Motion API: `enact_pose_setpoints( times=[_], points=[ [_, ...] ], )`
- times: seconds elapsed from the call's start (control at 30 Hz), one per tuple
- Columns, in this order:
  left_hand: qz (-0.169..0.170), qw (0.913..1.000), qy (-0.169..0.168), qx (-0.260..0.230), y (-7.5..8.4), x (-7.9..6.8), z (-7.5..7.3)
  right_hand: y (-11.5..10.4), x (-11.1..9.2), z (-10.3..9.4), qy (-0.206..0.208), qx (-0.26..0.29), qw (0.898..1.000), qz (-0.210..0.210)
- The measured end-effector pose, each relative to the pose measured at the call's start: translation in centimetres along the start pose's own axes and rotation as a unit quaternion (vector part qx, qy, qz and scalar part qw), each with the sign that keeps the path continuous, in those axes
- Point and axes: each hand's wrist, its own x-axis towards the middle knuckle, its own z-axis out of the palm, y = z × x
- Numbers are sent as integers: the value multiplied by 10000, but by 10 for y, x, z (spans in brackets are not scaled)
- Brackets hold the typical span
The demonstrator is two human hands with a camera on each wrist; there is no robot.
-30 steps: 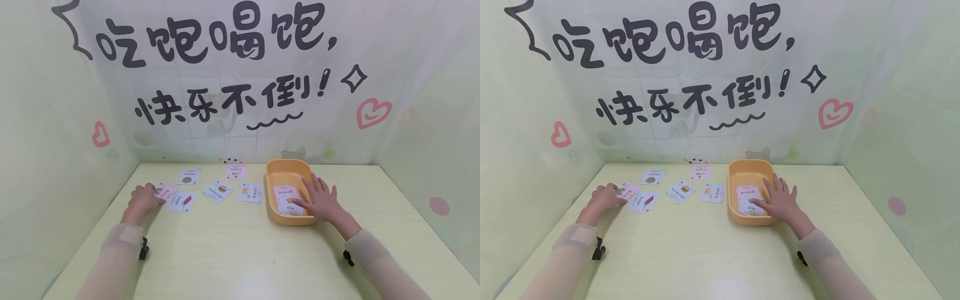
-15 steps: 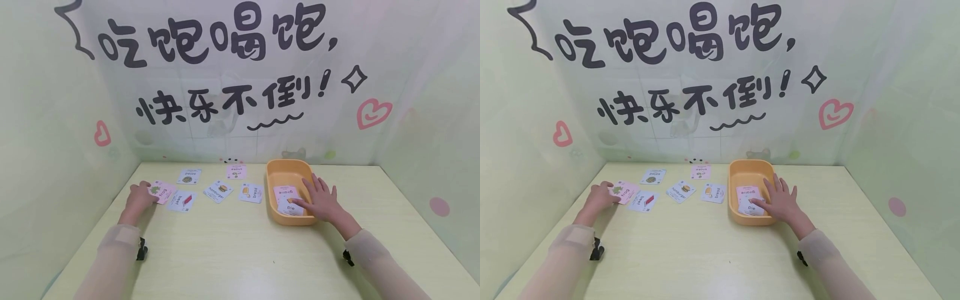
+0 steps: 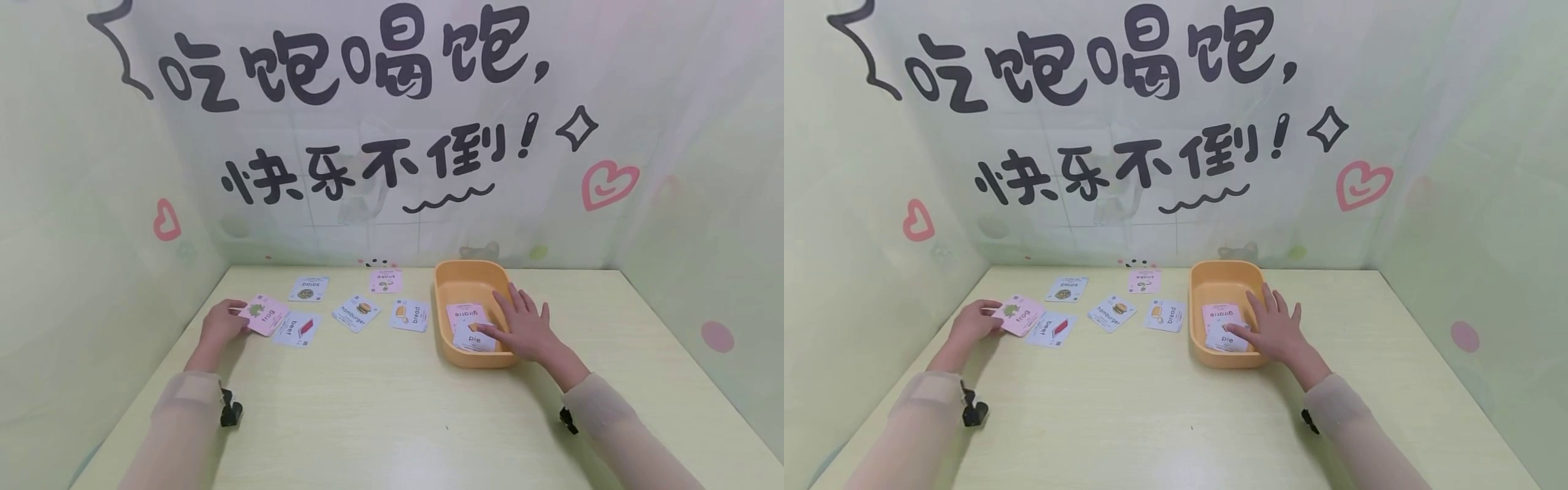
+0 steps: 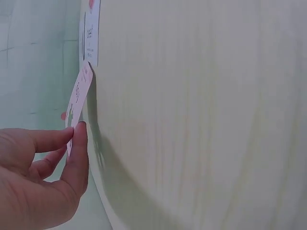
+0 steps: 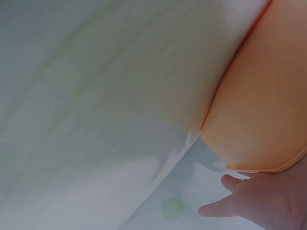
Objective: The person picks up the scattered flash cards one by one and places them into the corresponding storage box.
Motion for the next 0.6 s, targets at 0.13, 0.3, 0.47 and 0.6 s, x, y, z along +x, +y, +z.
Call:
enact_pose_setpoints(
  times=[0.13,0.3,0.47,0.6],
  points=[
    [-89,9988,-16,-486,-1,1,-1,0,0,0,-8,12,10000,5],
    [-185,9935,-45,-1123,-3,2,-2,0,0,0,8,11,10000,2],
    [-197,9923,20,-1222,-3,2,-2,0,-1,1,16,25,10000,-3],
    [-234,9918,54,-1255,0,3,-3,0,-1,1,23,23,10000,13]
  ],
)
